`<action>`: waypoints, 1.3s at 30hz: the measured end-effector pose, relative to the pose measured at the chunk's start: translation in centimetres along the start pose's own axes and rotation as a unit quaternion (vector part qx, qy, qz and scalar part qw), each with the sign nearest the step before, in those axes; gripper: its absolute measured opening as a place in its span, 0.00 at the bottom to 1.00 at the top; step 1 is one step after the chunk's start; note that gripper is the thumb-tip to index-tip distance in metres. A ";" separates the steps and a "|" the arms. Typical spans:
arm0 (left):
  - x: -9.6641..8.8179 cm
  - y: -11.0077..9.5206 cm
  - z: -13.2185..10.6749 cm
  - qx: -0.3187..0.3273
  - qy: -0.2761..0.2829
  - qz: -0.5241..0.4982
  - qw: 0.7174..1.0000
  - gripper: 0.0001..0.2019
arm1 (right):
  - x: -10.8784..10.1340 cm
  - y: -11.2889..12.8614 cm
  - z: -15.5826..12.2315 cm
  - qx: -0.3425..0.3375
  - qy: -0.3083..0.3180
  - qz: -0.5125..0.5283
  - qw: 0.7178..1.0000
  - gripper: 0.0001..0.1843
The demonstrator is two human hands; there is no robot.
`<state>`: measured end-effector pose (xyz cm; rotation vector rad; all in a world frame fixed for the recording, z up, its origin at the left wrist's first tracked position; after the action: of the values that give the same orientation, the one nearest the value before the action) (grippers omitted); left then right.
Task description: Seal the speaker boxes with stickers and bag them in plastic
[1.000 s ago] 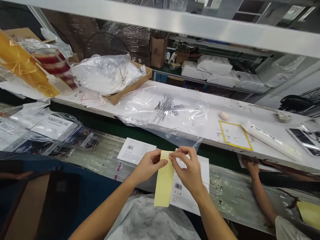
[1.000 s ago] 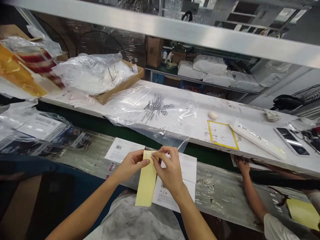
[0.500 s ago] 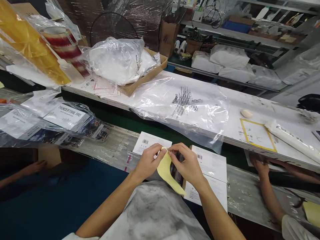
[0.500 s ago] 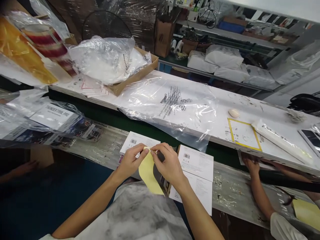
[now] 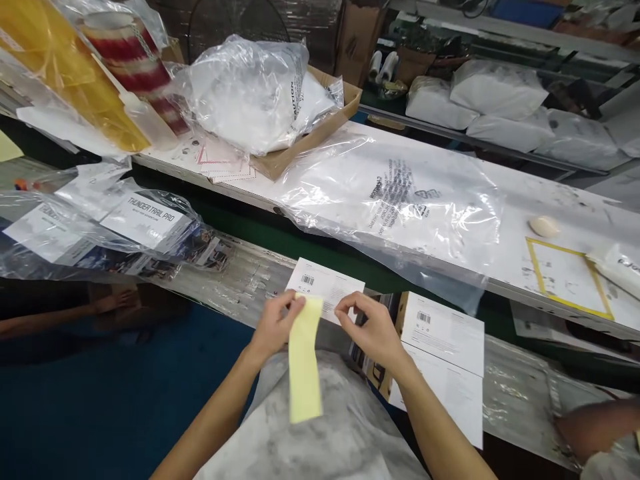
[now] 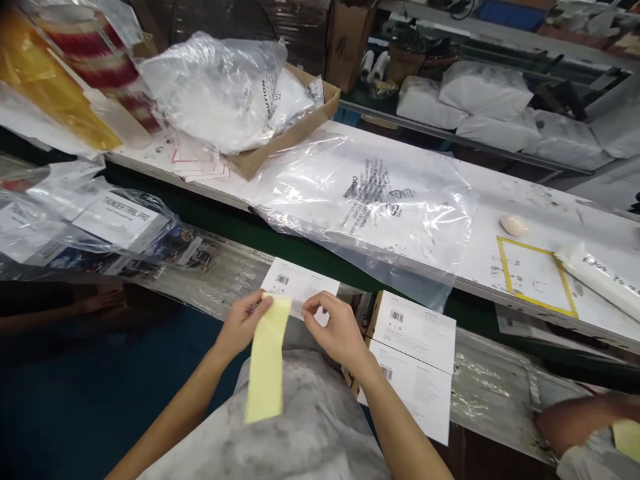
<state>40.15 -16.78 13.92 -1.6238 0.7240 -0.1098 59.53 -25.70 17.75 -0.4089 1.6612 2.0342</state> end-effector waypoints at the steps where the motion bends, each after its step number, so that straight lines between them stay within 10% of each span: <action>1: -1.5 1.2 0.5 -0.016 -0.041 -0.022 0.999 0.17 | 0.5 -0.8 0.7 0.028 0.007 0.009 1.000 0.06; 5: -5.0 5.2 1.8 -0.073 -0.101 -0.124 0.984 0.15 | 3.4 -2.8 3.5 0.042 0.047 -0.077 0.995 0.06; 9: -3.6 7.1 1.5 -0.172 0.011 -0.216 0.961 0.21 | 5.9 -3.1 4.3 0.021 0.081 -0.196 0.977 0.08; 15: -2.7 7.4 0.8 -0.187 0.017 -0.259 0.948 0.21 | 6.6 -2.6 3.9 0.007 0.078 -0.243 0.967 0.06; 24: -4.9 1.0 -0.2 0.005 -0.049 0.022 0.999 0.16 | 3.7 -2.3 5.0 0.092 -0.015 -0.049 0.994 0.10; 31: 0.4 -2.3 -0.3 -0.023 0.047 -0.088 0.995 0.13 | 1.8 4.1 0.5 -0.068 -0.095 -0.083 0.990 0.03; 39: 5.0 -3.4 -0.5 -0.027 0.131 -0.115 0.984 0.16 | -0.3 2.8 -3.4 -0.049 -0.173 -0.218 0.959 0.03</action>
<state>45.21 -19.71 15.55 -1.7613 0.7402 -0.4809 58.07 -29.45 19.46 -0.3871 1.1452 1.7403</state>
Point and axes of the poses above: each hand's wrist, its own z-axis towards the middle knuckle, its own x-axis out of the palm, y = z × x, the point moved 5 cm from there along z, towards the middle knuckle, and after that the axes turned 9 degrees about -x, right-handed, at the moved point
